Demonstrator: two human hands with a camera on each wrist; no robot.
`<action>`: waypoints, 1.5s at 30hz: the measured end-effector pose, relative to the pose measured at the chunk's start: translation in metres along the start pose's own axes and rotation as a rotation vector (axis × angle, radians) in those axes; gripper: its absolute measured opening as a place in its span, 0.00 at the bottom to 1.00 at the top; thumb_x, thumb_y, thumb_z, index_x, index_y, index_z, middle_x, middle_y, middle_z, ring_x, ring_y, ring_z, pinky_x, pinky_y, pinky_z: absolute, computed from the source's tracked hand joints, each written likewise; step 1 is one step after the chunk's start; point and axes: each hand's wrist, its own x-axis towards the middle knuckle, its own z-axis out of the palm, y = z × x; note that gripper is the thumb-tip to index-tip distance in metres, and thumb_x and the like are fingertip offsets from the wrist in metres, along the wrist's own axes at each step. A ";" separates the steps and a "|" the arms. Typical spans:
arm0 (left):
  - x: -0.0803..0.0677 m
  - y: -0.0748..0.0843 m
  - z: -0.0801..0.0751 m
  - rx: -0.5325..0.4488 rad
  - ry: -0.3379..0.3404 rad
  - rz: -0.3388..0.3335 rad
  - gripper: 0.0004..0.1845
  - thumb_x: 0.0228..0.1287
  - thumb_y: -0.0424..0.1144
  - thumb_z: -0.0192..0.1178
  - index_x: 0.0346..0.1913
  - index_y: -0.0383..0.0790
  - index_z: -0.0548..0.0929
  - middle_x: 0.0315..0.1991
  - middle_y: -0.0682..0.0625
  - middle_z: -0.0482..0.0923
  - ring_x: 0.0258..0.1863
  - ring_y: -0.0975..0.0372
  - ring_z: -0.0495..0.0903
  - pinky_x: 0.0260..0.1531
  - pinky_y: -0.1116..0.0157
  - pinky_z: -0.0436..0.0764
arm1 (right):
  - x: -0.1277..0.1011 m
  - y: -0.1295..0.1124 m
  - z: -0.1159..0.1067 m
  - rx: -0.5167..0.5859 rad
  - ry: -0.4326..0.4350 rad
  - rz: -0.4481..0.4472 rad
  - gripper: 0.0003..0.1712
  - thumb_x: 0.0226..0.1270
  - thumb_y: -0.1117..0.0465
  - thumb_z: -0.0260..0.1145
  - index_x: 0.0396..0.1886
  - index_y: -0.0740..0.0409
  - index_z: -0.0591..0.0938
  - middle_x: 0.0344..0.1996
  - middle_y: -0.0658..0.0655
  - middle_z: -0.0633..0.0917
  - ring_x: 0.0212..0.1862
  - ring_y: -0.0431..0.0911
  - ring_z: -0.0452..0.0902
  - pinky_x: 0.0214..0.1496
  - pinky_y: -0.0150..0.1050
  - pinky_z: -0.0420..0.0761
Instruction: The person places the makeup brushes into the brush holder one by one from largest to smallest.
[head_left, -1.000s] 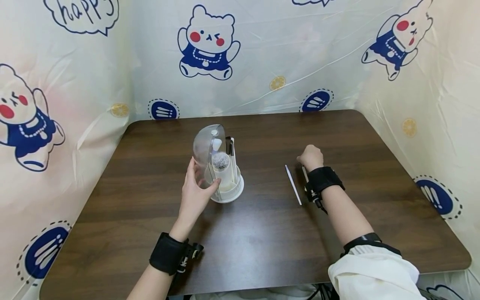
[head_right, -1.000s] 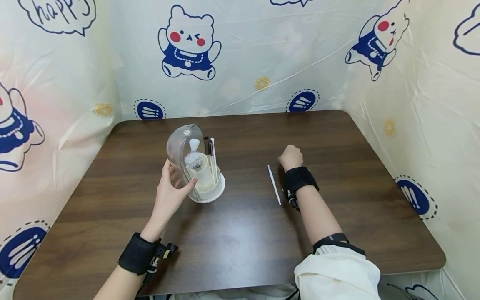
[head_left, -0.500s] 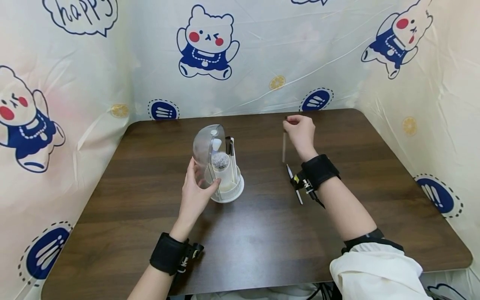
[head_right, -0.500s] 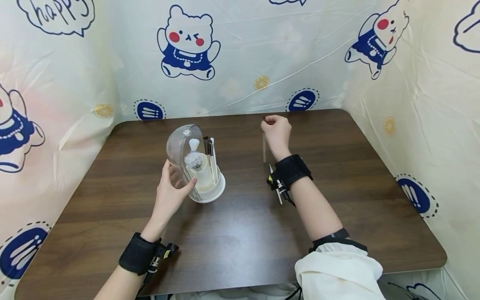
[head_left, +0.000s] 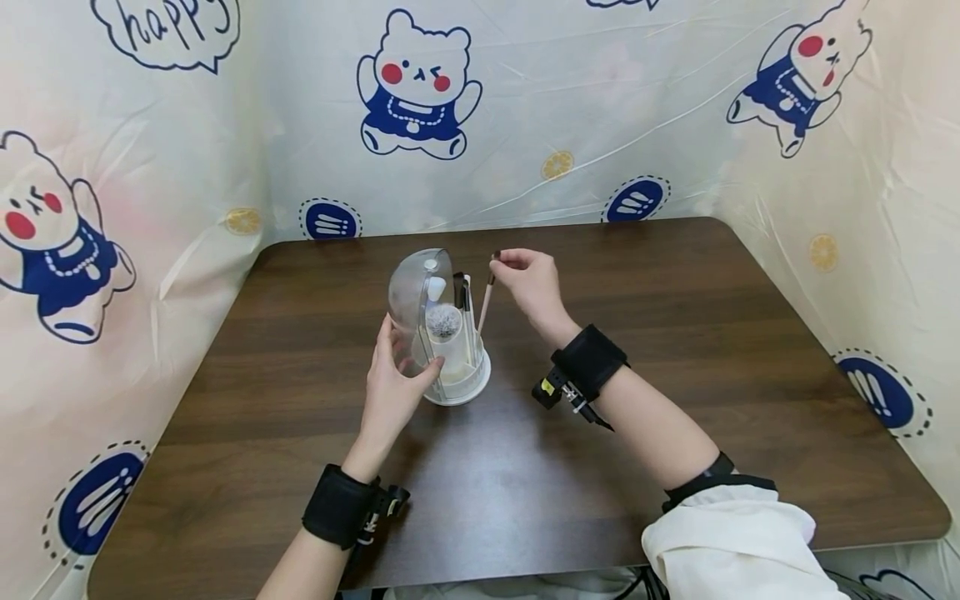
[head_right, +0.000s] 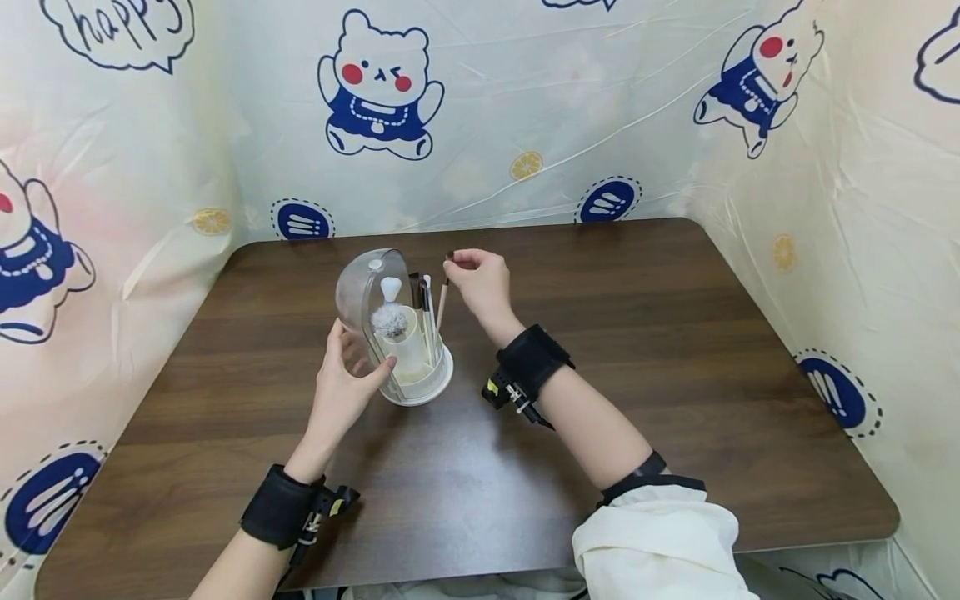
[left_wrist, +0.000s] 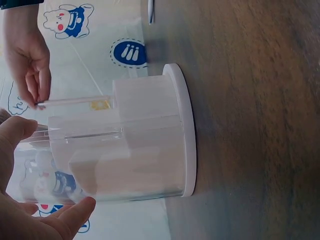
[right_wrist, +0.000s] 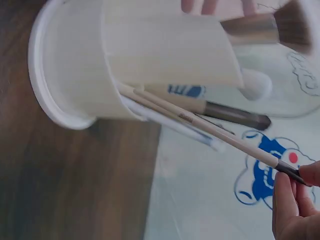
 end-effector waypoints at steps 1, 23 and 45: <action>0.000 0.000 0.000 -0.001 0.001 0.001 0.52 0.56 0.40 0.68 0.76 0.49 0.45 0.71 0.39 0.57 0.70 0.47 0.62 0.67 0.52 0.71 | -0.001 0.002 0.003 -0.013 -0.008 0.007 0.14 0.62 0.63 0.66 0.45 0.68 0.84 0.42 0.65 0.85 0.38 0.41 0.75 0.33 0.23 0.72; 0.001 -0.001 0.001 -0.007 0.004 0.009 0.52 0.55 0.40 0.69 0.76 0.49 0.46 0.70 0.39 0.57 0.70 0.47 0.63 0.66 0.52 0.71 | -0.008 0.031 0.036 -0.126 -0.094 0.012 0.13 0.61 0.64 0.66 0.43 0.66 0.85 0.41 0.63 0.87 0.44 0.51 0.83 0.38 0.28 0.81; 0.001 -0.002 0.002 -0.016 0.007 0.028 0.51 0.55 0.39 0.69 0.76 0.48 0.47 0.69 0.39 0.59 0.68 0.49 0.65 0.66 0.53 0.72 | -0.008 0.044 0.039 -0.240 -0.097 -0.048 0.13 0.59 0.66 0.68 0.43 0.68 0.82 0.39 0.65 0.86 0.43 0.53 0.85 0.43 0.36 0.85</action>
